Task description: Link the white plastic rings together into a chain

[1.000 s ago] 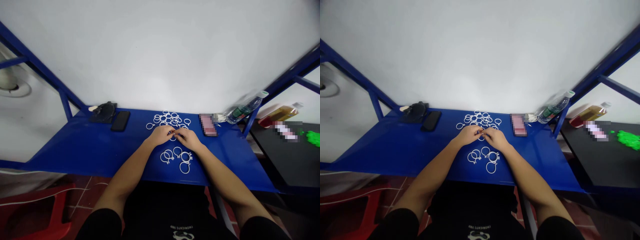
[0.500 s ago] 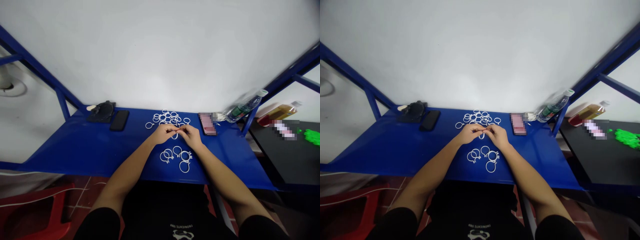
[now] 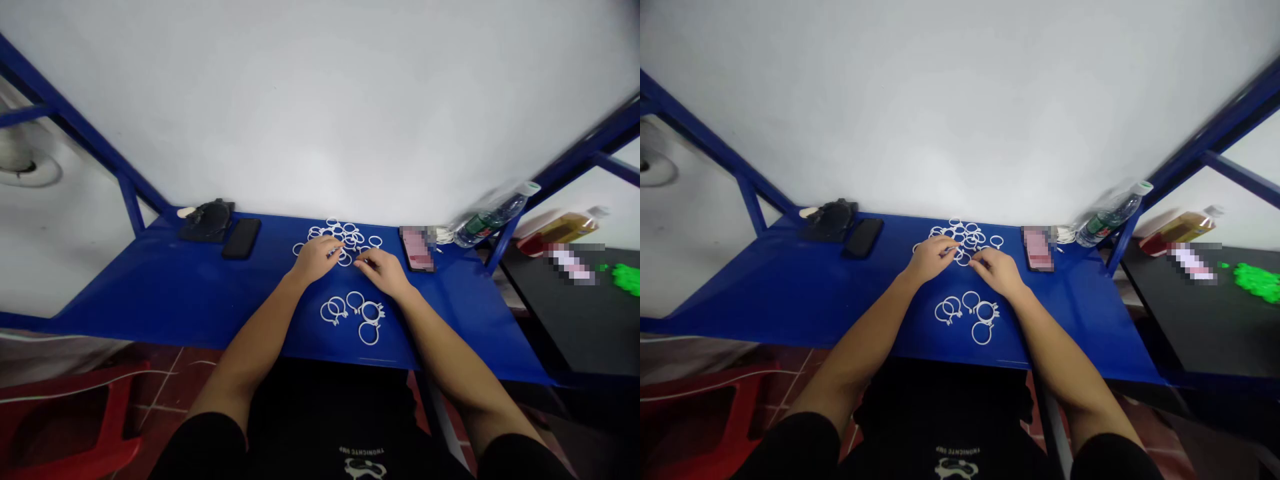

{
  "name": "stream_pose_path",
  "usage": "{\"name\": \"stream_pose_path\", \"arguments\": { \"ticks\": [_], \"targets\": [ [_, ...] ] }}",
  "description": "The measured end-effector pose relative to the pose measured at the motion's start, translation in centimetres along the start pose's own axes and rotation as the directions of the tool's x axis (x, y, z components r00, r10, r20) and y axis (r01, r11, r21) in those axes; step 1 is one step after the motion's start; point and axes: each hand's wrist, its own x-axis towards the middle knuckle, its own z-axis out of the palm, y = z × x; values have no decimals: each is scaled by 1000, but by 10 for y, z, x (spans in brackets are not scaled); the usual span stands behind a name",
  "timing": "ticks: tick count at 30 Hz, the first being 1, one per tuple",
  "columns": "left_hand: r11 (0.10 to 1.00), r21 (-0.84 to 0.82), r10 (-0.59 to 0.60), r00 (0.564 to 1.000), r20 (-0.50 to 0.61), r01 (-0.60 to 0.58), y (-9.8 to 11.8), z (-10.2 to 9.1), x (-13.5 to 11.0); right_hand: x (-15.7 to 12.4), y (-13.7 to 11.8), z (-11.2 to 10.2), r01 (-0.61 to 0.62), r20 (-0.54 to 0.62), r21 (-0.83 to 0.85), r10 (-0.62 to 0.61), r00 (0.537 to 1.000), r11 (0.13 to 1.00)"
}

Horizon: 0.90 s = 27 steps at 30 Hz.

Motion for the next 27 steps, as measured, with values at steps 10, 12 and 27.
{"name": "stream_pose_path", "arguments": {
  "ticks": [10,12,27],
  "targets": [
    [997,41,-67,996,-60,70,-14,7,-3,-2,-2,-1,81,447,-168,3,894,982],
    [998,49,-40,999,6,39,-12,10,-4,-2,1,0,57,422,-247,55,905,967],
    [970,8,241,965,100,-243,1,29,-12,0,4,6,-285,-48,-74,282,958,956]
  ]
}}
